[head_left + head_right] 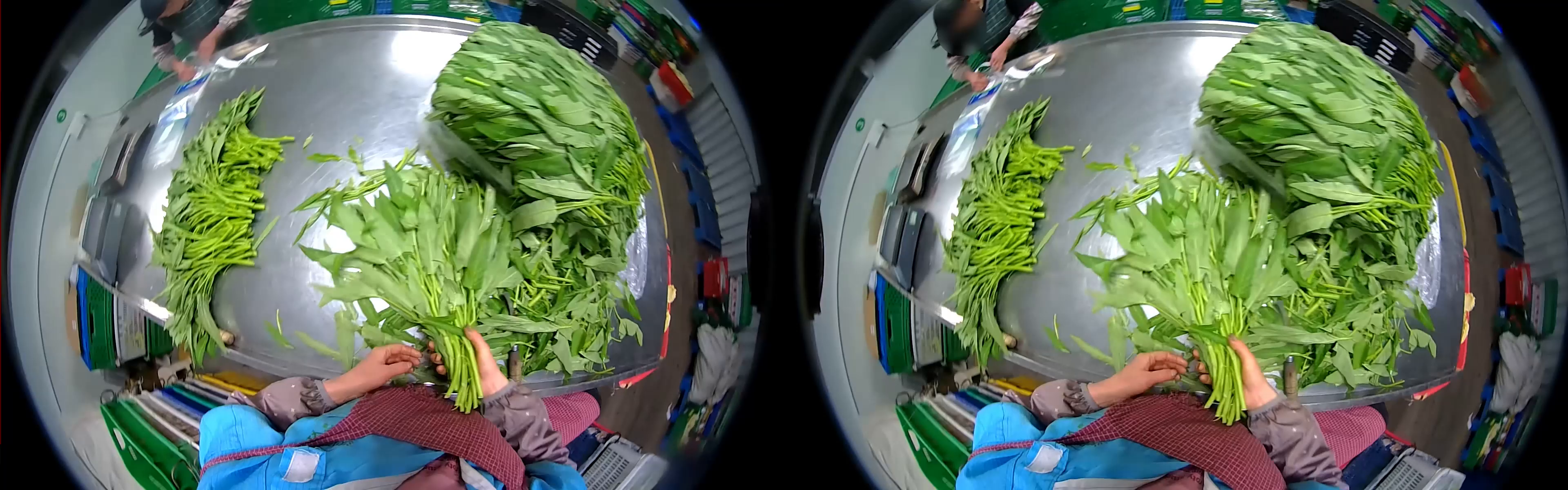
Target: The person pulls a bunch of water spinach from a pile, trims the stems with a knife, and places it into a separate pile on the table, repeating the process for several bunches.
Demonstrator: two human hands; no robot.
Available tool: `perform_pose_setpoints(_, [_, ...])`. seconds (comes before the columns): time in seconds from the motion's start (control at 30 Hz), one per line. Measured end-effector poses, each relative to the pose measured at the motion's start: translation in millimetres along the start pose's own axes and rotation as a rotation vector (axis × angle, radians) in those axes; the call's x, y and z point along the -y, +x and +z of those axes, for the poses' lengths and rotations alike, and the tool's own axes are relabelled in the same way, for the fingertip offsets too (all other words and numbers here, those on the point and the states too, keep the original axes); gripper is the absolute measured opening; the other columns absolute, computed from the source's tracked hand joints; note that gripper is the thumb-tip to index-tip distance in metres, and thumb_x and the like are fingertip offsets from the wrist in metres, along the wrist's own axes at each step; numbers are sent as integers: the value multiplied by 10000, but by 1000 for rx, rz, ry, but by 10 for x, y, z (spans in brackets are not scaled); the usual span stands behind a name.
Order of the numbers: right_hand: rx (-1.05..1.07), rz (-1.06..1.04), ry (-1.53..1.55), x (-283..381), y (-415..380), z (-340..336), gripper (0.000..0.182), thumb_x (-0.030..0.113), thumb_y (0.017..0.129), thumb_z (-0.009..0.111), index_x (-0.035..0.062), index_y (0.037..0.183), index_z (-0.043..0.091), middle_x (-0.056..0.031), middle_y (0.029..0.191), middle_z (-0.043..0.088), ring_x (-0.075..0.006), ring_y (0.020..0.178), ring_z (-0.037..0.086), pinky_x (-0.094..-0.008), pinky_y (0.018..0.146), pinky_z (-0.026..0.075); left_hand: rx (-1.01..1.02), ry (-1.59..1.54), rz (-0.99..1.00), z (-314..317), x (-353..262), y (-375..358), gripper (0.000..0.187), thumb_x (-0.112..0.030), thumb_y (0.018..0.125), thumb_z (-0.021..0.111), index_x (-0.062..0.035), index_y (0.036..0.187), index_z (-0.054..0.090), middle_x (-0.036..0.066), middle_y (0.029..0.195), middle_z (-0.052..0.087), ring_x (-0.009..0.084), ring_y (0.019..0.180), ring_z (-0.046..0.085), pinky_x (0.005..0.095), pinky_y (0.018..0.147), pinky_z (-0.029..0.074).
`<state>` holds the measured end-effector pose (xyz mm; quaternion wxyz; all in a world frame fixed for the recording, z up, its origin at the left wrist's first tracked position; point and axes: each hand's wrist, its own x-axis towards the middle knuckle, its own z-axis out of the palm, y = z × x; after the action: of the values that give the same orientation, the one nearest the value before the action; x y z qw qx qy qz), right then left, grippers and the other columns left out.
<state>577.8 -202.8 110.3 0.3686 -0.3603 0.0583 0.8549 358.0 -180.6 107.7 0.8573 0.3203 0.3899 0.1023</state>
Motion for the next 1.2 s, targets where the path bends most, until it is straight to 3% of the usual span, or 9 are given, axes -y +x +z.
perform_pose_setpoints(0.1, [-62, -22, -53, -21, -205, 103, 535, 427, 899, 289, 23, 1245, 350, -168, 1099, 520, -266, 881, 566, -480, 845, 447, -184, 355, 255, 32, -84, -20, 323, -80, 827, 540, 2, 1133, 479, 56, 1043, 549, 156, 950, 534, 273, 814, 436])
perform_pose_setpoints(0.17, [-34, -16, 16, -25, -273, 62, 463, 336, 900, 362, 23, 1241, 336, -174, 1090, 521, -267, 875, 576, -469, 813, 476, -252, 1117, 824, 94, -299, 32, 430, -9, 753, 563, -36, 1172, 467, 67, 1093, 527, 218, 1010, 510, 306, 843, 420])
perform_pose_setpoints(0.27, [-119, -9, -327, 41, -337, 106, 454, 98, 828, 507, 43, 1236, 316, -154, 1035, 540, -219, 809, 595, -340, 693, 536, -112, 1475, 1020, 252, -644, 245, 527, -44, 715, 538, -143, 1225, 443, 77, 1178, 474, 268, 1107, 439, 434, 937, 342])
perform_pose_setpoints(0.43, [-94, -78, -1289, 357, -453, 248, 485, 356, 753, 618, -26, 1043, 547, -179, 1021, 561, -227, 948, 526, -331, 820, 418, 152, 1801, 1412, 478, -939, 564, 581, -104, 725, 506, -213, 1281, 375, 59, 1104, 508, 238, 1057, 477, 524, 963, 287])
perform_pose_setpoints(0.57, [43, -225, -1569, 1054, -651, 468, 491, 384, 775, 583, 8, 1089, 554, -176, 1035, 585, -264, 897, 566, -340, 814, 438, 130, 1806, 1098, 622, -1115, 530, 752, -80, 658, 572, -197, 1336, 268, 2, 853, 548, 199, 792, 563, 504, 951, 318])
perform_pose_setpoints(0.73, [-1113, -1550, -1781, 2538, -888, 104, 238, 19, 771, 503, 44, 999, 565, -126, 1014, 564, -294, 871, 550, -345, 768, 440, -9, 1399, 481, 765, -1578, 216, 813, -58, 589, 633, -66, 1306, 249, 153, 844, 565, 274, 805, 573, 408, 860, 414])
perform_pose_setpoints(0.9, [-1576, -1205, -2278, 2980, -1016, -345, 209, 67, 730, 566, 70, 935, 526, -93, 1194, 458, -283, 1087, 417, -444, 877, 334, 43, 1331, 564, 824, -1477, 190, 618, -138, 618, 694, -59, 1166, 418, 138, 917, 577, 284, 842, 567, 364, 757, 450])
perform_pose_setpoints(1.07, [-1050, -1284, -1892, 1852, -1015, 245, 136, 127, 756, 597, 55, 815, 499, -123, 623, 538, -307, 565, 542, -356, 513, 438, 14, 1349, 901, 852, -1429, 210, 354, -46, 594, 597, -11, 927, 479, 137, 985, 541, 266, 903, 540, 347, 754, 434])
perform_pose_setpoints(1.2, [-399, -1069, -2020, 966, -983, 688, 167, 149, 710, 642, 80, 828, 545, -84, 650, 570, -276, 587, 575, -355, 486, 441, -36, 1500, 1219, 1029, -1508, 314, 322, 9, 577, 554, -17, 889, 479, 111, 890, 529, 277, 858, 535, 377, 740, 429])
